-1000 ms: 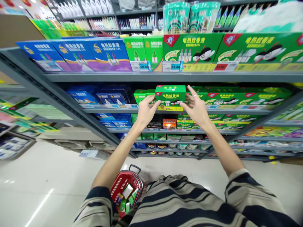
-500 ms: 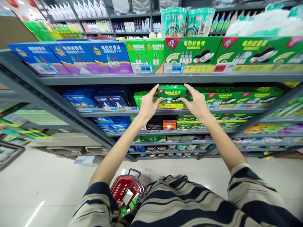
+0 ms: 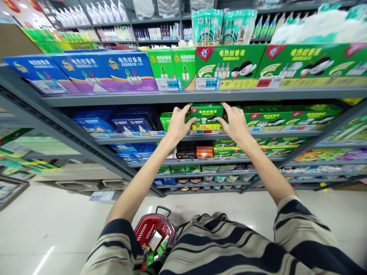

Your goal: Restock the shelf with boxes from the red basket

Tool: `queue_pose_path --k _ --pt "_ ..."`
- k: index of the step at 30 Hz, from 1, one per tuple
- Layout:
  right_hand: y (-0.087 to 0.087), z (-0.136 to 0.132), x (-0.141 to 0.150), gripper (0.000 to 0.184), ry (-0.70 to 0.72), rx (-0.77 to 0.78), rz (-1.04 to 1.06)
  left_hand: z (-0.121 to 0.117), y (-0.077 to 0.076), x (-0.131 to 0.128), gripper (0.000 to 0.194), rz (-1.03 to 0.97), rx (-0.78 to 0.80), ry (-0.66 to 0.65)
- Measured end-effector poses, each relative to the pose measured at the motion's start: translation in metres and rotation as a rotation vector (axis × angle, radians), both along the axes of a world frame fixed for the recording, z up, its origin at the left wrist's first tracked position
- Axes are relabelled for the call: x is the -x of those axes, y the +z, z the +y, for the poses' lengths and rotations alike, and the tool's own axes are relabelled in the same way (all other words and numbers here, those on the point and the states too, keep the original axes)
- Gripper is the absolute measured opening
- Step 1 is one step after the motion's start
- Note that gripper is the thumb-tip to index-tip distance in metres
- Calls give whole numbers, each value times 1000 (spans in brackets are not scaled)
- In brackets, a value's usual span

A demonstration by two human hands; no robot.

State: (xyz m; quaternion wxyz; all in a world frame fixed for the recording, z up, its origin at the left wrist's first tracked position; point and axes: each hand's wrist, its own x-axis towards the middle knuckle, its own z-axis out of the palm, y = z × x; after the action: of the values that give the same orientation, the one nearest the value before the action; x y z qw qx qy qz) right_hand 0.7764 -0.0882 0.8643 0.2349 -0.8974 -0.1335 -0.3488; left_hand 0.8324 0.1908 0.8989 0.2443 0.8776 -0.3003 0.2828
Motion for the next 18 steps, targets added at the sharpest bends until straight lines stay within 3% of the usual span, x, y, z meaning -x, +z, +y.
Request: queue_pose_path --k 7,13,18 --pt "-2 5 -7 68 -13 -25 62 1 -2 -15 65 17 -62 -34" --pt "-6 3 -12 64 -33 33 62 6 0 -15 73 25 -226 -4" --pt "-14 -1 -13 57 -17 141 67 15 6 -25 79 30 -311 -83"
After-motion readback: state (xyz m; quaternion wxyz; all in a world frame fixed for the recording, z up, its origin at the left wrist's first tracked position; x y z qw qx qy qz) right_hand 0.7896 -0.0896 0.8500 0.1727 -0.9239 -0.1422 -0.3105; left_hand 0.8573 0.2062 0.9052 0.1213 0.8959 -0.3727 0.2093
